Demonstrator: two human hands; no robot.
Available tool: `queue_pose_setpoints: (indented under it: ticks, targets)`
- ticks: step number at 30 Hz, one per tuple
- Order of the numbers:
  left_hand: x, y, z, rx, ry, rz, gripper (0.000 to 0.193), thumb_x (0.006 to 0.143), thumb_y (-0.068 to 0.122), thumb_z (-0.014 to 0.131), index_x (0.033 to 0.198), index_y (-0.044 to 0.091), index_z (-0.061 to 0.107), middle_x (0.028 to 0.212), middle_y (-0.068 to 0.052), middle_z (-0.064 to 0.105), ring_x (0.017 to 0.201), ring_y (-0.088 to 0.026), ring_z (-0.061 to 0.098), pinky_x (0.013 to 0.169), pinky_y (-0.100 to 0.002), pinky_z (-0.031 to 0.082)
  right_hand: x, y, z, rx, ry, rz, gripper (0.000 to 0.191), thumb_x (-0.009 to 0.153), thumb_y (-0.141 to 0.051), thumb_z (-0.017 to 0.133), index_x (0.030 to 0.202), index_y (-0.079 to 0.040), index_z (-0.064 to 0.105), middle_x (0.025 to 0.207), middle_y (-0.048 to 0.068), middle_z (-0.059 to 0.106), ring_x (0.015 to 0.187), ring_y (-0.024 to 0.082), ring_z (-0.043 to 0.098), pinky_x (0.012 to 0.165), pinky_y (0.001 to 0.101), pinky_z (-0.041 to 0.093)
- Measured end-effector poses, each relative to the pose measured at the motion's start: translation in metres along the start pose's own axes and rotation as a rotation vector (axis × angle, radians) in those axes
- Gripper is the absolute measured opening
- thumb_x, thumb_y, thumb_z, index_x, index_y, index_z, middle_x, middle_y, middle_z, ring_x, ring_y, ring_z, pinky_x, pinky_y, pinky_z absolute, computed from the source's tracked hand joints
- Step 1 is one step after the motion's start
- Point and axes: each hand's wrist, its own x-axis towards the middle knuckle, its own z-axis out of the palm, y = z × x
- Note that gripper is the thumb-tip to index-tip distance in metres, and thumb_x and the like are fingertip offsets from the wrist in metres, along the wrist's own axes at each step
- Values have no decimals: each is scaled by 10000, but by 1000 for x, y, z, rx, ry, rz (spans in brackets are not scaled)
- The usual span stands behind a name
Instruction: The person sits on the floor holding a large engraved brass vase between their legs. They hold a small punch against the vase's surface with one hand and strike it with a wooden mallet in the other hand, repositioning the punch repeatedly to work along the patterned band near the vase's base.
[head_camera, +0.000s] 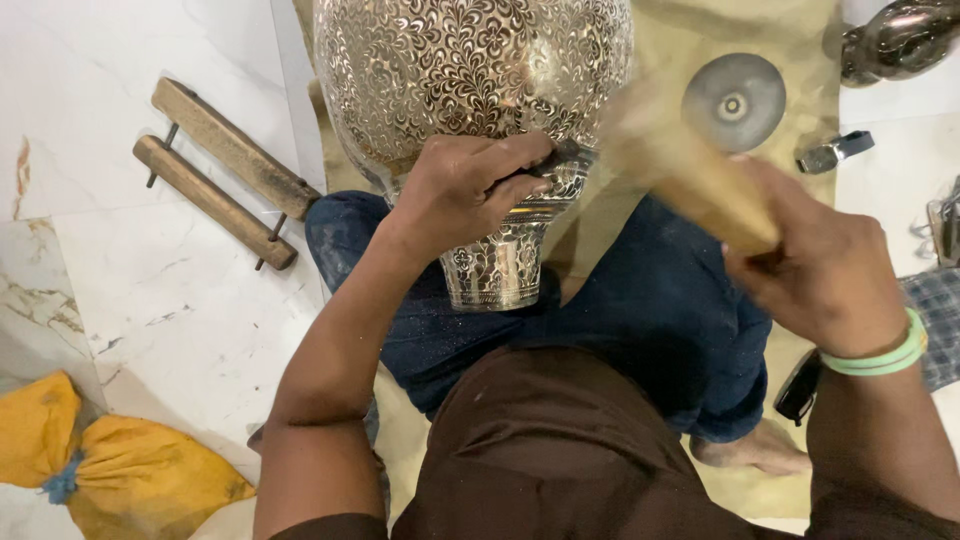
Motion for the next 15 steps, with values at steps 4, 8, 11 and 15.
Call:
queue_pose_setpoints:
  ticks: [4,8,11,15]
  targets:
    - [5,1,-4,-36,-70,22,354,926,131,807,1263,112,701,933,-113,748,775,-292,726,687,-402,561,-7,-3,11,81,46,48,608,841,-91,826,1366,4,534,929,89,704,792,189,695,701,307,559]
    - [12,0,-6,-41,-157,42,366,909,155,825,1256,106,718,1002,-125,761,810,-310,730,702,-402,565,-30,15,25,-25,80,-63,655,812,-48,817,1404,1,541,1083,169,720,949,239,718,782,339,573]
    - [14,0,-6,-82,-170,47,369,903,155,820,1257,113,724,1077,-131,759,850,-304,746,743,-385,587,-45,22,43,119,11,205,313,913,-55,848,1141,-79,635,882,117,721,798,191,722,781,346,590]
    - [18,-3,-6,-105,-204,72,370,879,148,814,1237,110,728,1143,-124,763,900,-309,754,762,-383,592,-51,12,64,362,259,66,556,951,-74,813,1403,-23,493,1082,96,700,991,159,713,926,329,584]
